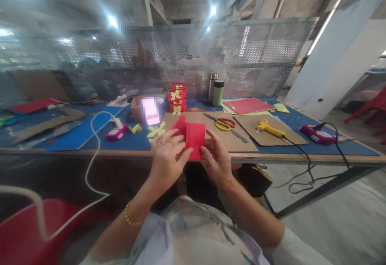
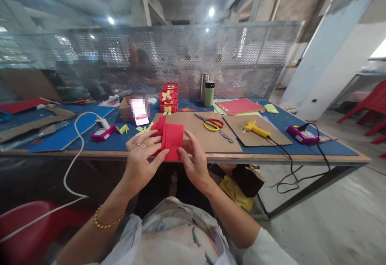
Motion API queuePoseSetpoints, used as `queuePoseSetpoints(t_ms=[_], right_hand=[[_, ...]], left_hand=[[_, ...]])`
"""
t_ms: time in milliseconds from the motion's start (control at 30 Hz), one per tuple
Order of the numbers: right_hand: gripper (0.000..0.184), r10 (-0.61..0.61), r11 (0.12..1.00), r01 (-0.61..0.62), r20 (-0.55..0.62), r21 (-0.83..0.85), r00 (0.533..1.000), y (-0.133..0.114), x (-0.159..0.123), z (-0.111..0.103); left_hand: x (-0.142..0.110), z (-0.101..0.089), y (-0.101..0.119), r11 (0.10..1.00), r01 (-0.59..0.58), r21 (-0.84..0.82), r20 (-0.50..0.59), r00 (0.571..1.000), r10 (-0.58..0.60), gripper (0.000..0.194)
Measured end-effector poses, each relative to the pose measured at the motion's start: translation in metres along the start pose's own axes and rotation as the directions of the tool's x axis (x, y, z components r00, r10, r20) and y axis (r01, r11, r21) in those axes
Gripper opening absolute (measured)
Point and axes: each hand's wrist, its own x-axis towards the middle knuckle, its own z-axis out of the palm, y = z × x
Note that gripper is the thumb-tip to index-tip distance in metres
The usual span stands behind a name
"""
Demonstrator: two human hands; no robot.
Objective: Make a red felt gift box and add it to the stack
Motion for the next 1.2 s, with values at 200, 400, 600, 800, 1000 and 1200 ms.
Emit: queuePoseSetpoints(t_ms=[200,400,600,800,1000,1200], right_hand=[[0.045,-0.18,0.968,0.172,-0.031,-0.182,0.983,0.004,0.001,0.005],[0.021,-0.325,0.869,0.298,-0.001,-0.396,0.946,0.007,0.002,0.003],[0.034,-0.139,0.963,0.181,0.208,-0.2,0.968,0.004,-0.001,0.005],[0.052,0.082,0.997,-0.075,0.379,-0.032,0.922,-0.004,0.0,-0.007],[0.07,0.33,0.846,-0.42,0.298,0.328,0.896,-0.014,0.022,-0.013],[0.058,0.565,0.568,-0.677,0.377,0.467,0.734,-0.015,0.03,0.008]], left_hand=[[0.01,-0.002,-0.007,0.998,0.006,0.06,0.015,1.0,-0.007,0.006],[0.018,0.006,-0.009,0.991,0.109,-0.082,0.138,0.986,-0.097,0.01],[0.018,0.013,-0.004,0.834,0.378,-0.402,0.282,0.918,-0.28,0.008],[0.01,0.025,-0.009,0.329,0.634,-0.7,0.488,0.761,-0.428,0.034],[0.006,0.031,-0.015,0.182,0.703,-0.688,0.554,0.67,-0.494,0.052],[0.001,0.038,-0.011,0.236,0.732,-0.639,0.604,0.667,-0.435,0.05]])
